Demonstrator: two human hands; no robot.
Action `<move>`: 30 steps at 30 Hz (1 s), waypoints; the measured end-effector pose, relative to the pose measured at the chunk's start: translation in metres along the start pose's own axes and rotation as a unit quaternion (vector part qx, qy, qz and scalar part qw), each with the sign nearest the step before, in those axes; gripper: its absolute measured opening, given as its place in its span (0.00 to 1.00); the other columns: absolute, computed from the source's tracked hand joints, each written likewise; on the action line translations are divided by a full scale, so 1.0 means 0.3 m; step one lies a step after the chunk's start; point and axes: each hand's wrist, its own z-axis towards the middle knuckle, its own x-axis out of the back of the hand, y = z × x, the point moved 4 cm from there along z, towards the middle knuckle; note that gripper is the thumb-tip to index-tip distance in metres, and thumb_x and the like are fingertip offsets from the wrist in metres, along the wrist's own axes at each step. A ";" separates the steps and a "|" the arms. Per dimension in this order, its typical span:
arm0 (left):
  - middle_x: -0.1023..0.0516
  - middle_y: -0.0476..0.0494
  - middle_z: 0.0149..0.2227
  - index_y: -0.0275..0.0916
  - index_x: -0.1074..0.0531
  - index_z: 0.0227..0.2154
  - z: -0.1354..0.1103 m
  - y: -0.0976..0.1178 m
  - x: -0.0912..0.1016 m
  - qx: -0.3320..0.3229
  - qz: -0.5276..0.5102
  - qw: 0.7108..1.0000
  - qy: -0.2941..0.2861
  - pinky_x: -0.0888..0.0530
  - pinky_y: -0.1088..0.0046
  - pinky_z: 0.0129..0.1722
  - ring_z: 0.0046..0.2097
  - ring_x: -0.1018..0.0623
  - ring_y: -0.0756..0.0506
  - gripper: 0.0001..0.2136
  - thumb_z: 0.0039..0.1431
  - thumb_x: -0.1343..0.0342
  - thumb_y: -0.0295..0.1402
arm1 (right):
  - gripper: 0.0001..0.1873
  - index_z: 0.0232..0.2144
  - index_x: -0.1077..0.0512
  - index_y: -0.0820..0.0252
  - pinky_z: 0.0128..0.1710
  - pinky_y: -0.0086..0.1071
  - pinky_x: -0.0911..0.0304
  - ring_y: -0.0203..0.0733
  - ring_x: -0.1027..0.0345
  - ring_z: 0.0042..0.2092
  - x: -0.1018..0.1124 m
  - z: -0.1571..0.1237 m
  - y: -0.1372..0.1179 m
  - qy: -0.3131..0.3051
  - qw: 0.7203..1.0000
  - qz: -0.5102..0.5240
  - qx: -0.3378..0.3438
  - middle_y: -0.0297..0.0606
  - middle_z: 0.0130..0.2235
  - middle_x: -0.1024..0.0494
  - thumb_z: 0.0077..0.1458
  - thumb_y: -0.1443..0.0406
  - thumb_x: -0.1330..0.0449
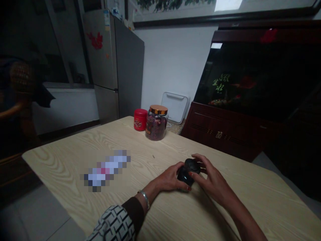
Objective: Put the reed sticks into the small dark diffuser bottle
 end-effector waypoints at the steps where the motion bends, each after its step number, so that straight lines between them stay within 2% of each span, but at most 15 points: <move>1: 0.24 0.40 0.47 0.38 0.30 0.54 0.000 0.000 0.000 0.003 0.000 1.000 -0.001 0.29 0.63 0.50 0.49 0.25 0.39 0.39 0.33 0.25 0.34 | 0.26 0.56 0.36 0.51 0.53 0.48 0.33 0.52 0.31 0.54 0.010 0.007 -0.010 -0.029 0.999 -0.028 0.005 0.46 0.56 0.29 0.57 0.54 0.39; 3: 0.23 0.40 0.47 0.38 0.30 0.54 0.000 -0.002 0.000 0.007 0.001 1.000 -0.004 0.29 0.63 0.50 0.49 0.26 0.39 0.39 0.33 0.25 0.34 | 0.26 0.57 0.35 0.52 0.55 0.47 0.34 0.52 0.31 0.56 0.023 0.026 -0.036 -0.070 0.993 -0.094 0.027 0.46 0.56 0.29 0.58 0.55 0.40; 5: 0.24 0.40 0.48 0.38 0.30 0.54 0.001 -0.005 0.001 0.008 0.001 1.000 -0.006 0.29 0.63 0.50 0.49 0.26 0.38 0.39 0.33 0.25 0.33 | 0.23 0.54 0.32 0.54 0.53 0.45 0.34 0.51 0.29 0.53 0.025 0.047 -0.070 -0.093 0.980 -0.172 0.041 0.46 0.53 0.26 0.59 0.55 0.40; 9: 0.24 0.41 0.48 0.39 0.30 0.53 0.004 -0.016 -0.001 0.001 0.003 1.000 -0.010 0.28 0.64 0.47 0.48 0.25 0.39 0.38 0.34 0.25 0.34 | 0.24 0.45 0.28 0.60 0.42 0.46 0.31 0.56 0.24 0.41 0.014 0.078 -0.127 -0.094 0.926 -0.365 -0.020 0.48 0.41 0.21 0.58 0.48 0.42; 11: 0.24 0.41 0.47 0.39 0.30 0.52 0.006 -0.021 -0.002 -0.005 0.010 1.000 -0.009 0.28 0.65 0.45 0.47 0.25 0.39 0.36 0.35 0.26 0.34 | 0.29 0.46 0.28 0.61 0.43 0.50 0.31 0.60 0.24 0.43 0.012 0.081 -0.136 -0.084 0.907 -0.409 -0.047 0.50 0.41 0.20 0.58 0.43 0.45; 13: 0.24 0.41 0.46 0.39 0.29 0.51 0.009 -0.024 -0.003 -0.011 0.015 1.000 -0.007 0.28 0.65 0.46 0.47 0.25 0.39 0.35 0.35 0.26 0.33 | 0.35 0.54 0.31 0.61 0.51 0.52 0.34 0.63 0.28 0.53 0.016 0.077 -0.130 -0.068 0.921 -0.381 -0.051 0.54 0.52 0.22 0.58 0.41 0.48; 15: 0.24 0.41 0.46 0.39 0.30 0.52 0.011 -0.025 -0.004 -0.015 0.012 1.000 -0.006 0.28 0.64 0.47 0.48 0.26 0.39 0.36 0.35 0.26 0.34 | 0.39 0.64 0.40 0.58 0.59 0.49 0.39 0.58 0.36 0.62 0.027 0.072 -0.114 -0.058 0.951 -0.301 -0.040 0.52 0.64 0.33 0.61 0.41 0.52; 16: 0.24 0.41 0.47 0.39 0.30 0.53 0.011 -0.025 -0.005 -0.016 0.008 1.000 -0.006 0.28 0.63 0.48 0.49 0.26 0.39 0.37 0.35 0.25 0.35 | 0.39 0.67 0.44 0.56 0.60 0.46 0.40 0.54 0.39 0.64 0.031 0.070 -0.107 -0.066 0.964 -0.255 -0.034 0.50 0.67 0.37 0.62 0.41 0.54; 18: 0.24 0.40 0.48 0.39 0.30 0.54 0.010 -0.023 -0.005 -0.019 -0.002 1.000 -0.004 0.28 0.62 0.49 0.50 0.26 0.38 0.39 0.34 0.25 0.36 | 0.37 0.69 0.49 0.54 0.59 0.41 0.38 0.49 0.35 0.62 0.037 0.067 -0.103 -0.097 0.978 -0.184 -0.025 0.48 0.65 0.34 0.65 0.44 0.56; 20: 0.24 0.39 0.48 0.38 0.31 0.55 0.008 -0.022 -0.005 -0.022 -0.008 1.000 -0.001 0.28 0.62 0.50 0.49 0.26 0.38 0.40 0.34 0.24 0.36 | 0.36 0.69 0.49 0.53 0.53 0.42 0.34 0.51 0.27 0.54 0.049 0.068 -0.107 -0.099 0.974 -0.199 -0.046 0.48 0.56 0.24 0.65 0.45 0.57; 22: 0.24 0.39 0.47 0.38 0.30 0.54 0.007 -0.021 -0.006 -0.021 -0.013 1.000 -0.001 0.28 0.61 0.50 0.48 0.25 0.38 0.39 0.34 0.24 0.36 | 0.38 0.68 0.45 0.56 0.46 0.47 0.32 0.58 0.23 0.47 0.076 0.070 -0.110 -0.046 0.951 -0.289 -0.101 0.50 0.45 0.18 0.64 0.43 0.57; 24: 0.23 0.39 0.46 0.38 0.30 0.53 0.007 -0.022 -0.007 -0.019 -0.015 1.000 -0.001 0.28 0.61 0.49 0.48 0.25 0.39 0.39 0.34 0.24 0.36 | 0.39 0.64 0.39 0.57 0.42 0.50 0.33 0.64 0.23 0.45 0.104 0.067 -0.113 0.020 0.923 -0.356 -0.144 0.52 0.41 0.17 0.63 0.40 0.59; 25: 0.23 0.39 0.46 0.37 0.30 0.53 0.007 -0.023 -0.007 -0.018 -0.014 1.000 0.000 0.28 0.62 0.49 0.48 0.25 0.38 0.39 0.34 0.24 0.36 | 0.38 0.61 0.36 0.56 0.41 0.51 0.33 0.65 0.23 0.45 0.112 0.064 -0.112 0.041 0.918 -0.364 -0.152 0.52 0.40 0.17 0.62 0.40 0.60; 27: 0.23 0.39 0.47 0.38 0.29 0.53 0.008 -0.024 -0.007 -0.016 -0.005 1.000 0.001 0.28 0.62 0.48 0.48 0.25 0.38 0.39 0.34 0.24 0.37 | 0.36 0.58 0.33 0.53 0.43 0.50 0.33 0.61 0.23 0.45 0.115 0.056 -0.106 0.048 0.931 -0.332 -0.143 0.48 0.41 0.17 0.63 0.41 0.62; 30: 0.23 0.40 0.47 0.38 0.29 0.53 0.007 -0.023 -0.006 -0.018 0.001 1.000 -0.002 0.28 0.63 0.47 0.48 0.25 0.38 0.37 0.35 0.25 0.36 | 0.36 0.64 0.41 0.52 0.47 0.44 0.32 0.54 0.26 0.53 0.088 0.048 -0.109 -0.011 0.969 -0.241 -0.062 0.48 0.53 0.22 0.61 0.42 0.53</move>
